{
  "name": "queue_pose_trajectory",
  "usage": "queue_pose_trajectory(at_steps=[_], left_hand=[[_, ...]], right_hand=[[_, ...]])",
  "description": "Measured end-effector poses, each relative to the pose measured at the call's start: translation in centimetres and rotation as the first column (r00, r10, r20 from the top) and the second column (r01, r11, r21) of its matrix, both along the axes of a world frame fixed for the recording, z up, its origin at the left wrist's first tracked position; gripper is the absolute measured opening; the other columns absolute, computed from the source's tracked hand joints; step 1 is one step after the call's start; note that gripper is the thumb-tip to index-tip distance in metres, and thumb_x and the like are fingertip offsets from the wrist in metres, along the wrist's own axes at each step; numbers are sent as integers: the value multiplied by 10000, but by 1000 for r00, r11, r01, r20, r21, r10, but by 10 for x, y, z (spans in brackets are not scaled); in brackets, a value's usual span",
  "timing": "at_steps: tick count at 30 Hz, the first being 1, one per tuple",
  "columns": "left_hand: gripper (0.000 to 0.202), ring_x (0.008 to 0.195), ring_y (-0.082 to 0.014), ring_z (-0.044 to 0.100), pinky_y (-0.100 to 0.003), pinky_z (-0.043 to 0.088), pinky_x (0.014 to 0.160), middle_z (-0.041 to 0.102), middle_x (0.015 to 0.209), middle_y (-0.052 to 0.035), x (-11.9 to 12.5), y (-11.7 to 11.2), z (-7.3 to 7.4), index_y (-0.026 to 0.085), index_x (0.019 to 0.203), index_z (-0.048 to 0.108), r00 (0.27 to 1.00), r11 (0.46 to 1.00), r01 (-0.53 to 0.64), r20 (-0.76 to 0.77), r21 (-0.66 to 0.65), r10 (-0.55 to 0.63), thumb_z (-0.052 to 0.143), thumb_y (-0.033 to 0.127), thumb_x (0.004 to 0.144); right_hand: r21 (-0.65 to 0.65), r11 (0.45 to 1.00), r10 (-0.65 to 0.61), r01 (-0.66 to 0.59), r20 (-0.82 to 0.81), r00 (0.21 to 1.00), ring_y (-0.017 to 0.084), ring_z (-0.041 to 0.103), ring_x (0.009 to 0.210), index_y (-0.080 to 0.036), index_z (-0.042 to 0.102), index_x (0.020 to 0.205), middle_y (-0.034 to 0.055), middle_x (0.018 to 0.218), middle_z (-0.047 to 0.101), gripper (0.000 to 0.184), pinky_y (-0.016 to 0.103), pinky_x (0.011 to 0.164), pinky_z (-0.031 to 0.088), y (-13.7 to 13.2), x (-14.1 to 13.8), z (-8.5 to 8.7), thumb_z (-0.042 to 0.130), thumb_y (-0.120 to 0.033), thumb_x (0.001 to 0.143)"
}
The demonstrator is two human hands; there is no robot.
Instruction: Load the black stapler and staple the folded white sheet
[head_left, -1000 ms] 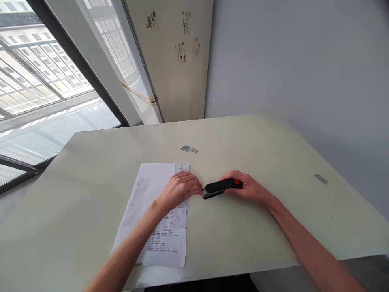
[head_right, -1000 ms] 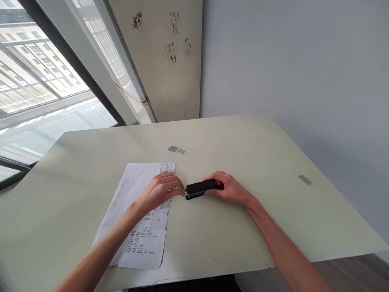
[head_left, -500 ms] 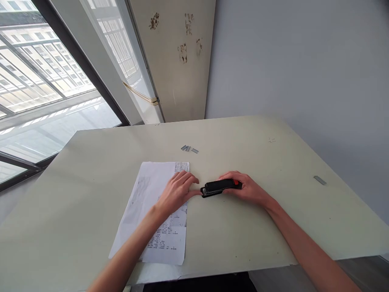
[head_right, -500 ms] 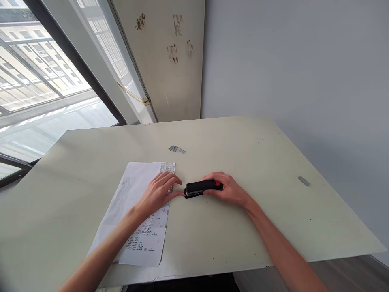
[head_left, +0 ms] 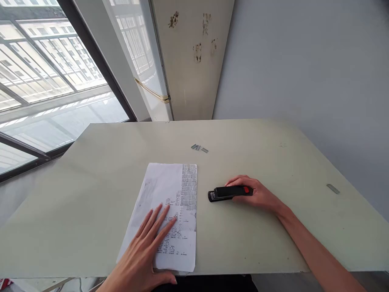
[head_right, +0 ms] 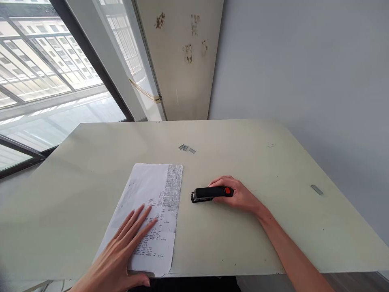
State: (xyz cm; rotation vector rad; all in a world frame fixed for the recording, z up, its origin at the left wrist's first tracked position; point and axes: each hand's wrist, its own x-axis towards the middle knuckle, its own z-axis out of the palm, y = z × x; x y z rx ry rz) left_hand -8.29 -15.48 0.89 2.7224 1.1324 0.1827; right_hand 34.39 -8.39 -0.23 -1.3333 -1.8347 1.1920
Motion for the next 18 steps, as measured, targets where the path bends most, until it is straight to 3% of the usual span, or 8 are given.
queue_pose_trajectory(at_steps=[4, 7, 10, 14, 18], left_hand=[[1117, 1569, -468, 231, -701, 355, 1196, 248, 1718, -133, 1, -14, 1, 261, 1697, 206, 999, 1000, 11, 30, 24, -11, 691, 771, 830], [880, 1573, -380, 282, -637, 375, 1224, 361, 1680, -75, -1, -20, 2, 286, 1694, 201, 993, 996, 84, 84, 17, -85, 663, 499, 976], [767, 1574, -321, 301, -576, 396, 1237, 416, 1655, -34, 0, -25, 1, 288, 1690, 211, 977, 988, 152, 152, 1, -150, 557, 255, 1006], [817, 1572, -307, 303, -609, 370, 1243, 374, 1676, -13, 9, -28, -3, 324, 1690, 182, 970, 988, 150, 197, -25, -142, 406, 51, 953], [862, 1573, -293, 299, -574, 373, 1254, 349, 1689, -25, 26, -29, -3, 302, 1696, 161, 968, 989, 146, 211, -20, -138, 361, -19, 921]], right_hand=[[-17, 999, 38, -37, 4, 999, 310, 651, 1209, -352, 757, 1102, 43, 1271, 730, 242, 511, 1042, 496, -9, -6, 4, 786, -463, 889], [-40, 997, 66, -65, 21, 998, 303, 644, 1211, -354, 755, 1101, 42, 1251, 734, 228, 509, 1039, 493, -13, -9, 8, 794, -430, 889], [-41, 995, 92, -91, 21, 996, 301, 636, 1220, -355, 752, 1096, 39, 1224, 744, 240, 516, 1061, 481, -16, -11, 11, 816, -410, 871], [-38, 995, 97, -96, 16, 995, 296, 622, 1247, -364, 749, 1077, 26, 1201, 754, 234, 499, 1058, 493, -19, -12, 12, 827, -396, 859], [-48, 995, 88, -86, 29, 996, 295, 614, 1260, -349, 744, 1064, 33, 1189, 758, 229, 488, 1046, 504, -20, -15, 13, 826, -381, 853]])
